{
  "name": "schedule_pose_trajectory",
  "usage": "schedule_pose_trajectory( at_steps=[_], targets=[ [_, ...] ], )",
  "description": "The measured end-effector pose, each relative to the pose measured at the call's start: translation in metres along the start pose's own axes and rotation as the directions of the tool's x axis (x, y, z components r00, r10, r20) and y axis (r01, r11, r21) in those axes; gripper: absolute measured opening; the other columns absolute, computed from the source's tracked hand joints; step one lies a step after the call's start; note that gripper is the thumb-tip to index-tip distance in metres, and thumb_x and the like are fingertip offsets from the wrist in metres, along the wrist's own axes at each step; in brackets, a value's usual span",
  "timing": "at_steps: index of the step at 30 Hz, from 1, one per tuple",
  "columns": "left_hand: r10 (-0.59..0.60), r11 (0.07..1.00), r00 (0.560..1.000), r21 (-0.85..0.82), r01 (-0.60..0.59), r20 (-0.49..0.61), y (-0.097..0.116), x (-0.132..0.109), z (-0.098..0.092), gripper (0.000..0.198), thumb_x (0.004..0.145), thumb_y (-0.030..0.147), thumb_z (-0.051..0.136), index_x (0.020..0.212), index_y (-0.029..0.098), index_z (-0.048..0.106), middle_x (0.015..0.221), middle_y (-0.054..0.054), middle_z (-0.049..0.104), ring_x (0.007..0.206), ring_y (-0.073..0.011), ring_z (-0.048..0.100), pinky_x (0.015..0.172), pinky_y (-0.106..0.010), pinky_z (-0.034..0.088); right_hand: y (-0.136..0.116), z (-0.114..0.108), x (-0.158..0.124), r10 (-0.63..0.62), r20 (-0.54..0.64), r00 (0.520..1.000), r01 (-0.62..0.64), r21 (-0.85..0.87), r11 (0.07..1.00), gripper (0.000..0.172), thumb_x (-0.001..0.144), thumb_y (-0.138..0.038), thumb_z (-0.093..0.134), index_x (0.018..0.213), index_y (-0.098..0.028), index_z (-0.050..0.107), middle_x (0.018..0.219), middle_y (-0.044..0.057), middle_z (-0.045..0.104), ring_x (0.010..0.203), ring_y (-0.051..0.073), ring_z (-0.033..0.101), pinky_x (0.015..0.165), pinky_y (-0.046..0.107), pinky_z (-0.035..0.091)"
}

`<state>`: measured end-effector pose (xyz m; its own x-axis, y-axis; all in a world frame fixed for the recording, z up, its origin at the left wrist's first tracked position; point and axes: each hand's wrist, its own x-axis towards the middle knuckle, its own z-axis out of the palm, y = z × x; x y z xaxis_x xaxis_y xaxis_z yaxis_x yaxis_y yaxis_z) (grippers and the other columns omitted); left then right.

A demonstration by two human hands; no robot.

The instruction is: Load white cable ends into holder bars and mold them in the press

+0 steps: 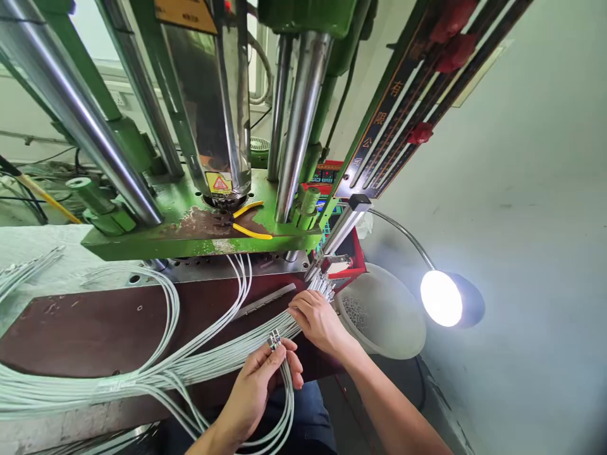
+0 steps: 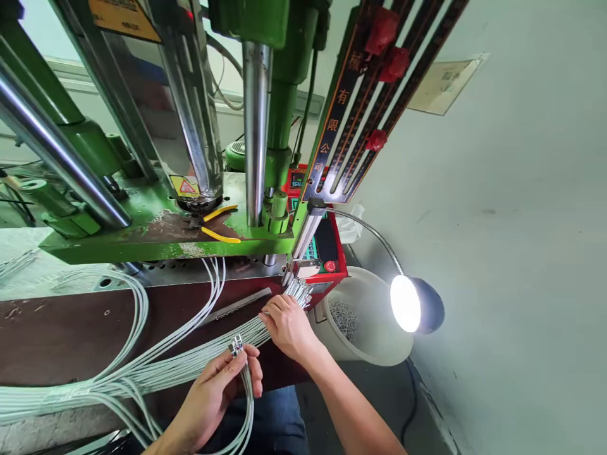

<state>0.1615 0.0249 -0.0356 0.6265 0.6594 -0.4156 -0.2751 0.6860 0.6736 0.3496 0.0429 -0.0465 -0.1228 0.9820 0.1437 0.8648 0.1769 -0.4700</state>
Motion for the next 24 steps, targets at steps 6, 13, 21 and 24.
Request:
schedule_pose_trajectory(
  at_steps=[6,13,21,24],
  targets=[
    [0.049,0.996,0.999,0.074,-0.048,-0.020,0.005,0.000,-0.006,0.035,0.083,0.042,0.066,0.104,0.016,0.058,0.069,-0.001,0.068,0.047,-0.0115,0.057,0.058,-0.028,0.043,-0.003,0.001,0.008,-0.012,0.019,1.000,0.014,-0.120,0.993,0.024,0.098,-0.031,0.050,0.094,-0.017,0.068,0.086,0.007,0.067,0.084,0.020,0.059,0.081,0.036,0.046],
    [0.089,0.976,0.995,0.202,-0.078,-0.047,0.005,-0.002,-0.001,0.028,0.083,0.042,0.064,0.093,0.017,0.055,0.076,0.001,0.066,0.045,-0.0091,0.056,0.056,-0.027,0.043,-0.019,0.018,0.058,-0.149,0.134,0.980,0.170,-0.168,0.971,0.029,0.089,-0.037,0.065,0.110,-0.016,0.066,0.109,0.011,0.062,0.105,0.024,0.056,0.090,0.039,0.047],
    [0.193,0.930,0.968,0.345,-0.129,-0.159,-0.005,-0.002,-0.005,0.030,0.078,0.045,0.068,0.078,0.018,0.055,0.061,0.004,0.062,0.037,-0.0093,0.052,0.044,-0.024,0.035,-0.018,-0.002,0.025,0.021,0.168,0.986,0.011,-0.188,0.982,0.023,0.096,-0.031,0.053,0.106,-0.012,0.059,0.091,0.011,0.067,0.081,0.022,0.065,0.069,0.032,0.050],
    [0.192,0.922,0.967,0.369,-0.119,-0.167,-0.005,0.001,-0.003,0.031,0.076,0.046,0.069,0.073,0.018,0.056,0.057,0.003,0.063,0.037,-0.0095,0.051,0.045,-0.024,0.035,-0.014,-0.020,-0.002,0.195,0.184,0.963,-0.218,0.115,0.969,0.029,0.095,-0.036,0.053,0.116,-0.016,0.059,0.089,0.006,0.068,0.076,0.017,0.065,0.065,0.027,0.049]
  ],
)
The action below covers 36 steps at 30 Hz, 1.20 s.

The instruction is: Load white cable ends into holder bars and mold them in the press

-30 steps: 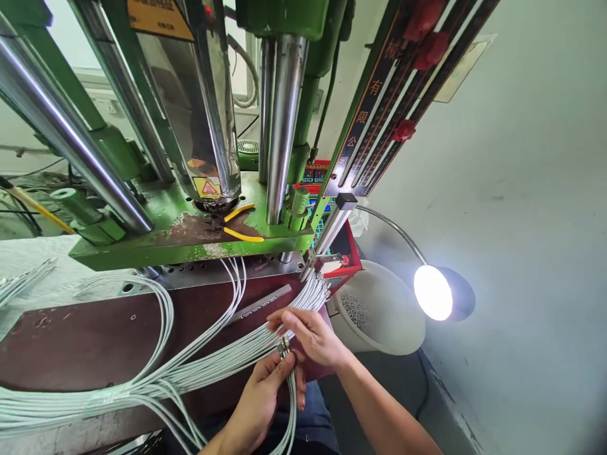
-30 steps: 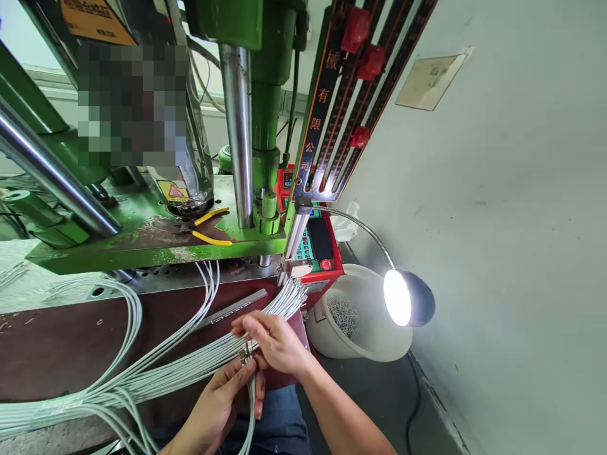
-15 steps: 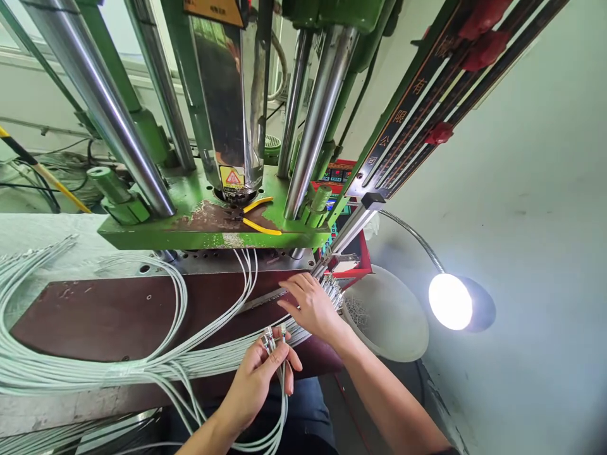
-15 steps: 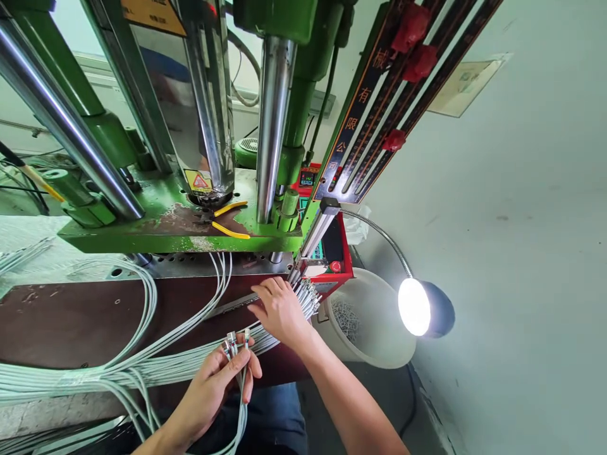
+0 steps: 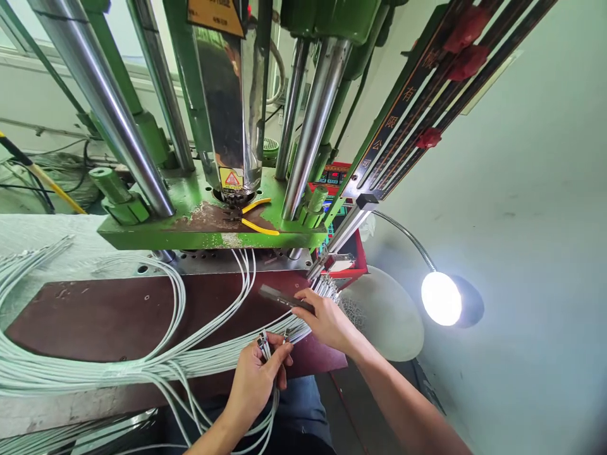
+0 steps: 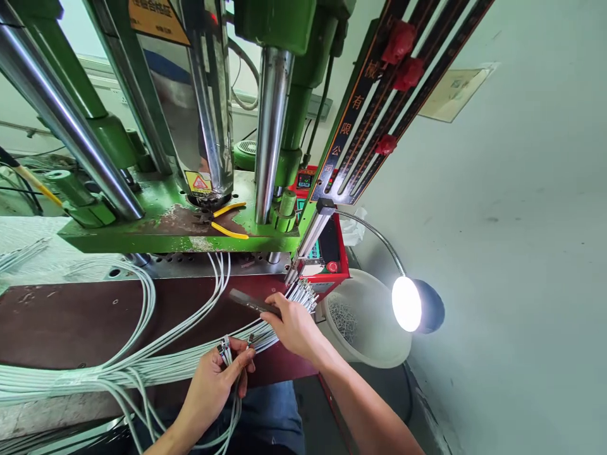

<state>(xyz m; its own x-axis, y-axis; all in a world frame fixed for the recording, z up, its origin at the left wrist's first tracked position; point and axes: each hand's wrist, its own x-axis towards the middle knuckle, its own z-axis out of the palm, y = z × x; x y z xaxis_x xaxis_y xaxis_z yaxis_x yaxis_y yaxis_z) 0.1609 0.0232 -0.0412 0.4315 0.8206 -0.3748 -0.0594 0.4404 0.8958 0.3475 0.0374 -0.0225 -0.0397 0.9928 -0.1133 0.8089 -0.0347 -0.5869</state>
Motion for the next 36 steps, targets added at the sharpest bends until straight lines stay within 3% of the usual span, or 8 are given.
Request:
schedule_pose_trajectory(
  at_steps=[3,7,12,16,25,31,36],
  targets=[
    [-0.019,1.000,0.998,-0.019,0.020,0.065,0.005,0.003,0.002,0.033,0.075,0.048,0.070,0.069,0.017,0.061,0.058,0.000,0.065,0.044,-0.0119,0.054,0.050,-0.025,0.040,0.000,-0.004,-0.019,0.081,0.131,0.988,-0.132,0.444,0.886,0.045,0.095,-0.046,0.050,0.130,-0.019,0.056,0.081,0.001,0.065,0.063,0.012,0.059,0.055,0.022,0.047],
    [-0.054,0.996,0.970,-0.051,0.068,0.238,0.007,0.007,0.003,0.041,0.077,0.051,0.067,0.057,0.016,0.064,0.050,-0.003,0.061,0.049,-0.0131,0.053,0.054,-0.026,0.041,-0.013,-0.001,-0.023,0.090,0.163,0.982,-0.175,0.641,0.747,0.052,0.095,-0.050,0.046,0.131,-0.016,0.060,0.077,0.001,0.063,0.058,0.010,0.054,0.055,0.023,0.048],
    [-0.093,0.979,0.969,-0.156,0.131,0.230,0.003,0.008,0.004,0.037,0.076,0.049,0.067,0.060,0.016,0.065,0.037,0.003,0.047,0.037,-0.0100,0.040,0.048,-0.026,0.038,-0.028,-0.002,-0.014,0.038,0.153,0.987,-0.126,0.622,0.772,0.042,0.092,-0.038,0.053,0.126,-0.018,0.065,0.081,0.003,0.069,0.074,0.014,0.061,0.070,0.026,0.052],
    [-0.083,0.983,0.978,-0.147,0.112,0.190,0.003,0.004,0.004,0.038,0.076,0.049,0.068,0.059,0.016,0.064,0.036,0.004,0.044,0.035,-0.0087,0.037,0.046,-0.025,0.035,-0.031,-0.001,-0.012,0.031,0.178,0.984,-0.140,0.643,0.753,0.040,0.092,-0.034,0.053,0.126,-0.018,0.065,0.082,0.003,0.070,0.072,0.013,0.062,0.069,0.026,0.052],
    [-0.079,0.996,0.989,-0.031,0.084,0.124,0.006,0.001,0.007,0.039,0.077,0.051,0.065,0.059,0.017,0.059,0.036,0.004,0.045,0.035,-0.0091,0.037,0.046,-0.026,0.032,-0.032,0.001,-0.012,0.061,0.164,0.985,-0.148,0.600,0.786,0.040,0.091,-0.033,0.054,0.126,-0.018,0.066,0.083,0.003,0.073,0.077,0.017,0.066,0.074,0.030,0.053],
    [-0.051,0.999,0.988,0.025,0.048,0.147,0.009,-0.001,0.008,0.040,0.080,0.051,0.063,0.058,0.017,0.060,0.038,0.002,0.049,0.038,-0.0101,0.040,0.049,-0.026,0.031,-0.031,0.003,-0.013,0.063,0.161,0.985,-0.149,0.603,0.784,0.042,0.091,-0.035,0.053,0.127,-0.017,0.065,0.082,0.003,0.073,0.075,0.017,0.066,0.073,0.031,0.054],
    [-0.008,0.996,0.993,0.084,-0.003,0.122,0.011,-0.001,0.009,0.049,0.079,0.052,0.064,0.045,0.019,0.052,0.038,0.001,0.048,0.041,-0.0104,0.040,0.049,-0.027,0.030,-0.033,0.009,-0.014,0.054,0.093,0.994,-0.097,0.557,0.825,0.043,0.090,-0.038,0.054,0.127,-0.018,0.065,0.104,0.007,0.074,0.094,0.022,0.068,0.091,0.039,0.051]
  ],
)
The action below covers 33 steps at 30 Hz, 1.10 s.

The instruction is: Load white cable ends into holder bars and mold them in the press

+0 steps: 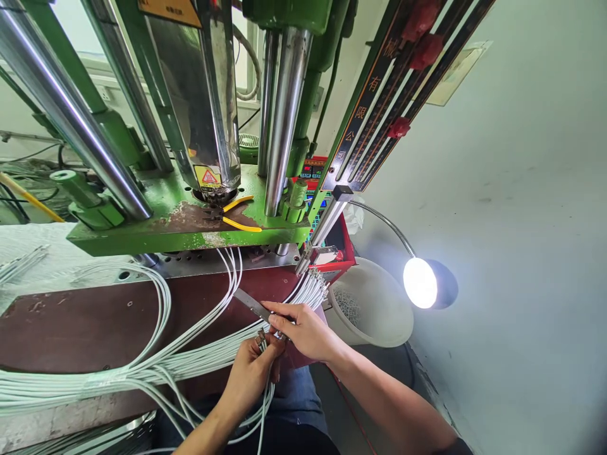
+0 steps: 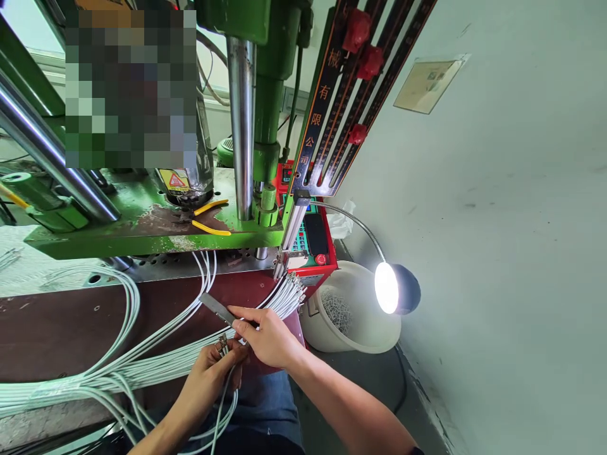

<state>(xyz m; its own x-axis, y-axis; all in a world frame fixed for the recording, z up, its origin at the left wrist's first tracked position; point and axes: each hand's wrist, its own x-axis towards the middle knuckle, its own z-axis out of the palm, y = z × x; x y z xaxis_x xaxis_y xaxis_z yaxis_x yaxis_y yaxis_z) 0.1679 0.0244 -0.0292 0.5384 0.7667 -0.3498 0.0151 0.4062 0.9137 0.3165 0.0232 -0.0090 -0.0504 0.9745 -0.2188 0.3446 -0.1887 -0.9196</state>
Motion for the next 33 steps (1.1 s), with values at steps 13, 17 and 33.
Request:
schedule_pose_trajectory(
  at_steps=[13,17,33],
  targets=[
    [-0.084,0.944,0.996,-0.317,0.091,0.034,-0.003,-0.003,-0.004,0.033,0.071,0.045,0.077,0.082,0.018,0.062,0.071,-0.002,0.068,0.058,-0.0146,0.060,0.062,-0.028,0.047,-0.001,-0.022,0.004,0.044,0.043,0.998,-0.044,0.004,0.999,0.042,0.091,-0.035,0.055,0.127,-0.018,0.065,0.084,0.003,0.073,0.074,0.015,0.063,0.075,0.029,0.052],
    [-0.041,0.968,0.999,-0.249,0.041,0.004,0.000,-0.003,-0.005,0.031,0.075,0.045,0.073,0.072,0.017,0.062,0.061,0.000,0.063,0.053,-0.0108,0.052,0.054,-0.023,0.041,-0.004,-0.024,0.004,0.023,0.066,0.998,-0.022,-0.011,1.000,0.039,0.090,-0.035,0.056,0.124,-0.021,0.068,0.101,0.003,0.074,0.088,0.018,0.065,0.083,0.032,0.052],
    [-0.050,0.991,0.998,-0.126,0.046,-0.031,-0.001,0.000,-0.004,0.042,0.077,0.055,0.066,0.061,0.019,0.052,0.043,0.006,0.049,0.035,-0.0067,0.038,0.040,-0.021,0.028,-0.010,-0.021,0.003,-0.003,0.099,0.995,0.008,-0.054,0.999,0.036,0.091,-0.034,0.055,0.122,-0.022,0.069,0.113,0.003,0.073,0.105,0.024,0.066,0.096,0.037,0.050]
  ],
)
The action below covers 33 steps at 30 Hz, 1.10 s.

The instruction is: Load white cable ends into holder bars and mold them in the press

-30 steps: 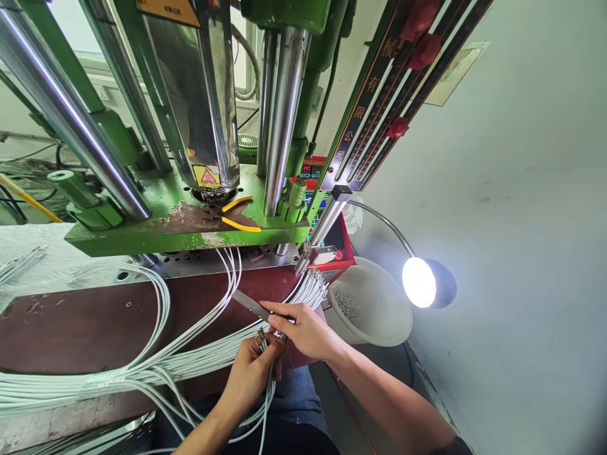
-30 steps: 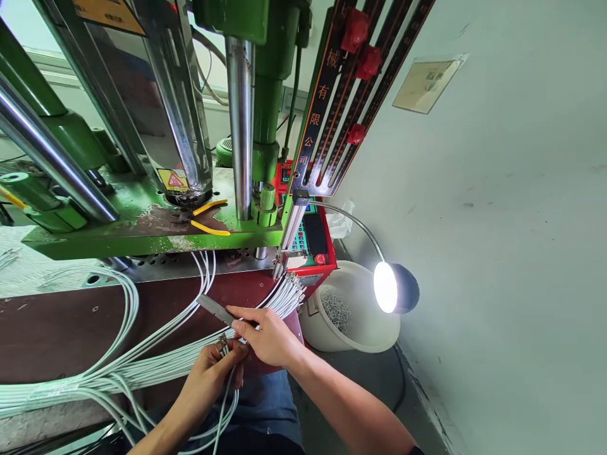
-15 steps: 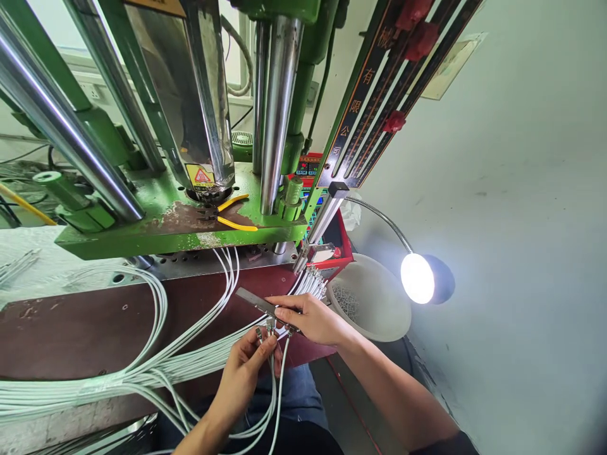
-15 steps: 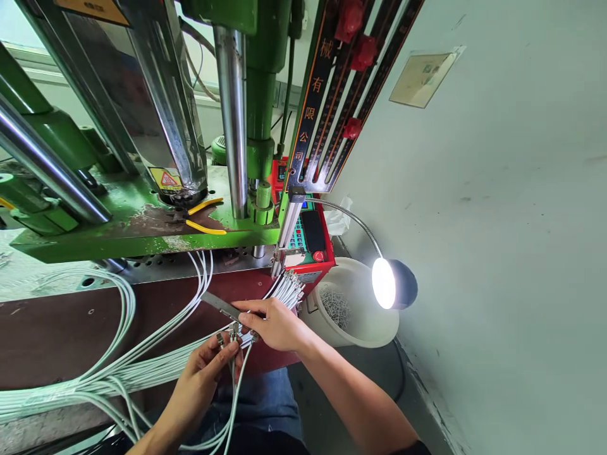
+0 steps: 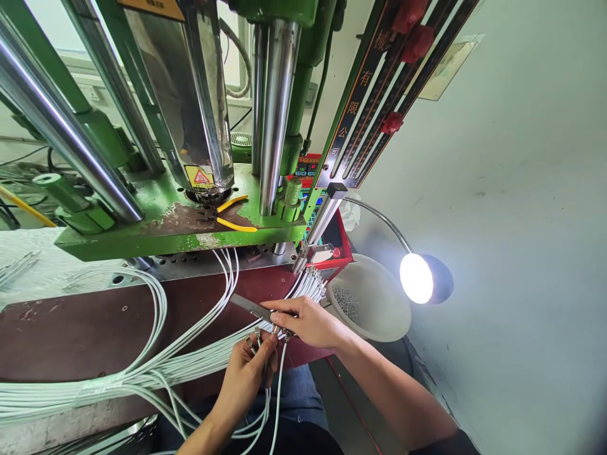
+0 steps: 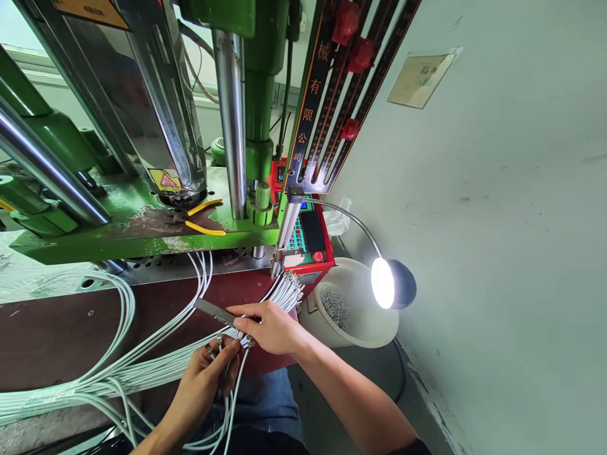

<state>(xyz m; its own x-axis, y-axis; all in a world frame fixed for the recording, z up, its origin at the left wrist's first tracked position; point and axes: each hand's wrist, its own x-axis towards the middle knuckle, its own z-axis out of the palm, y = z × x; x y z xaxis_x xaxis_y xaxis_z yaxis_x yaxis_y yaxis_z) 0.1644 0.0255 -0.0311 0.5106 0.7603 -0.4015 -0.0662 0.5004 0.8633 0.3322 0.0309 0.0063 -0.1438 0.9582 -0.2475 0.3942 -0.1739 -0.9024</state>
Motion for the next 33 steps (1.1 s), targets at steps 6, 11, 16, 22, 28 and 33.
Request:
schedule_pose_trajectory(
  at_steps=[6,11,16,22,28,33],
  targets=[
    [0.014,1.000,0.999,0.018,-0.013,-0.032,0.004,0.001,0.003,0.046,0.075,0.058,0.068,0.056,0.019,0.051,0.042,0.005,0.048,0.035,-0.0065,0.038,0.039,-0.021,0.028,-0.008,0.006,-0.005,0.018,-0.030,0.999,-0.018,-0.032,0.999,0.039,0.091,-0.033,0.054,0.126,-0.021,0.066,0.119,0.003,0.070,0.109,0.025,0.066,0.096,0.036,0.050],
    [0.002,1.000,1.000,-0.006,-0.002,0.007,0.007,0.002,0.002,0.044,0.072,0.057,0.071,0.058,0.017,0.056,0.046,0.001,0.056,0.040,-0.0086,0.046,0.044,-0.022,0.035,-0.007,0.003,-0.006,0.007,-0.013,1.000,-0.008,-0.029,1.000,0.041,0.091,-0.034,0.055,0.129,-0.021,0.063,0.124,0.003,0.068,0.113,0.024,0.063,0.099,0.035,0.048],
    [-0.028,0.989,0.996,-0.145,0.016,-0.082,0.007,-0.001,-0.003,0.041,0.073,0.058,0.070,0.074,0.018,0.061,0.057,0.001,0.062,0.048,-0.0130,0.054,0.048,-0.024,0.043,0.004,-0.008,-0.001,0.027,0.009,1.000,-0.026,-0.060,0.998,0.041,0.091,-0.035,0.055,0.129,-0.021,0.064,0.103,0.002,0.075,0.089,0.019,0.065,0.085,0.032,0.050],
    [-0.022,0.997,0.997,-0.072,0.017,-0.070,0.002,0.002,-0.007,0.041,0.074,0.058,0.067,0.074,0.018,0.061,0.046,0.006,0.051,0.036,-0.0074,0.041,0.038,-0.020,0.030,0.007,-0.007,0.002,0.018,0.067,0.998,-0.016,-0.031,0.999,0.042,0.091,-0.034,0.054,0.130,-0.021,0.064,0.093,0.001,0.073,0.080,0.016,0.061,0.076,0.028,0.048],
    [-0.055,0.998,0.998,0.001,0.055,0.018,0.002,0.006,-0.012,0.040,0.074,0.057,0.066,0.069,0.018,0.059,0.038,0.008,0.044,0.030,-0.0052,0.030,0.034,-0.019,0.023,0.006,-0.007,0.001,0.051,0.063,0.997,-0.048,-0.057,0.997,0.042,0.090,-0.033,0.054,0.129,-0.021,0.064,0.087,0.000,0.072,0.073,0.014,0.057,0.071,0.025,0.045],
    [-0.066,0.998,0.994,0.007,0.065,0.092,0.001,0.008,-0.014,0.044,0.077,0.054,0.064,0.055,0.018,0.052,0.037,0.006,0.042,0.030,-0.0053,0.030,0.035,-0.021,0.021,-0.001,-0.007,-0.001,0.042,0.070,0.997,-0.040,-0.038,0.999,0.039,0.089,-0.031,0.055,0.124,-0.020,0.068,0.089,0.000,0.073,0.070,0.012,0.056,0.068,0.024,0.043]
  ],
)
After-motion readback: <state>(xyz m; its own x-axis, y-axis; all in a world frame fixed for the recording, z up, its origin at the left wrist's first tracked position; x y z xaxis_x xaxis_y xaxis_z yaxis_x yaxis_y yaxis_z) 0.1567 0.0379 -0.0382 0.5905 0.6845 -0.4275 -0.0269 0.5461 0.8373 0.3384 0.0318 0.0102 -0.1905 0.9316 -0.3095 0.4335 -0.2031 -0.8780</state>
